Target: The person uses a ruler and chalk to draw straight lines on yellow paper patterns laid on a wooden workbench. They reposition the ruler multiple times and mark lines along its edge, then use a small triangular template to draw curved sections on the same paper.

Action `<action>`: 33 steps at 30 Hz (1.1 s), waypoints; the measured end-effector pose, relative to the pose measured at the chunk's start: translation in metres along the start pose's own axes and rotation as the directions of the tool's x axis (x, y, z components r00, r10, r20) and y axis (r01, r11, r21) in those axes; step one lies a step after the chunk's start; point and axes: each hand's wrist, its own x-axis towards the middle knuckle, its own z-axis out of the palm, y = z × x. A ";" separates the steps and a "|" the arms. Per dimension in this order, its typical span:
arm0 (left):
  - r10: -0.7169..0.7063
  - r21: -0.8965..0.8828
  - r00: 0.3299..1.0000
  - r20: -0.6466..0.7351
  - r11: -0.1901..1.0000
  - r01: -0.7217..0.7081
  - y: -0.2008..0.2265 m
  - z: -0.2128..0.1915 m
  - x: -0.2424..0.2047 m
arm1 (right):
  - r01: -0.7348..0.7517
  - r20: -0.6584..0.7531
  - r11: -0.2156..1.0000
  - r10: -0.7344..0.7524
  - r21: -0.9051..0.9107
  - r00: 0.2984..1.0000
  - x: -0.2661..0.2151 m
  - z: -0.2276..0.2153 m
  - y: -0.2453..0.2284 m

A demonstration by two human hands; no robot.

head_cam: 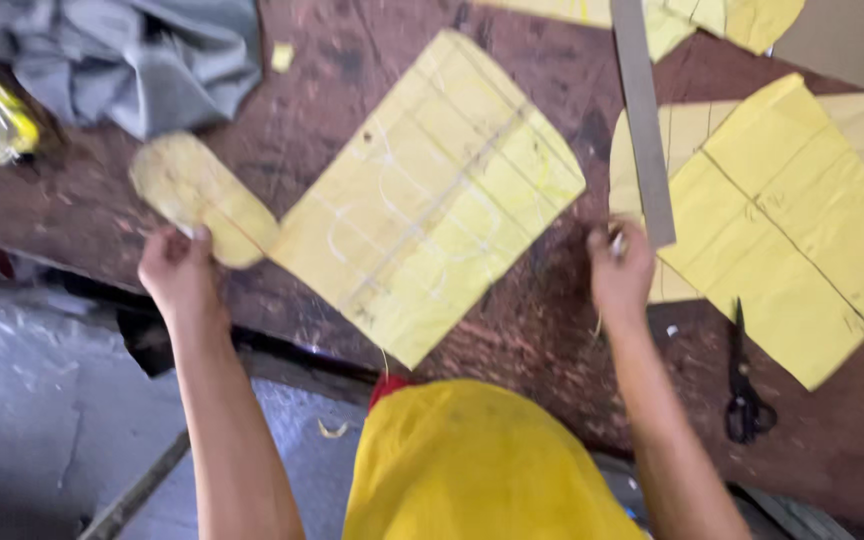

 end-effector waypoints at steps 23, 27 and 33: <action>-0.242 -0.008 0.725 0.645 0.946 0.323 0.004 0.132 -0.176 | -0.278 0.388 0.798 0.060 0.535 0.920 -0.090 0.022 -0.051; -0.160 -0.015 0.684 0.711 0.970 0.243 -0.008 0.152 -0.184 | -0.388 0.375 0.740 0.197 0.549 0.906 -0.101 0.003 -0.030; -0.031 0.092 0.554 0.832 0.992 -0.082 -0.032 0.205 -0.226 | -0.309 0.077 0.630 0.368 0.712 0.926 -0.055 -0.071 0.031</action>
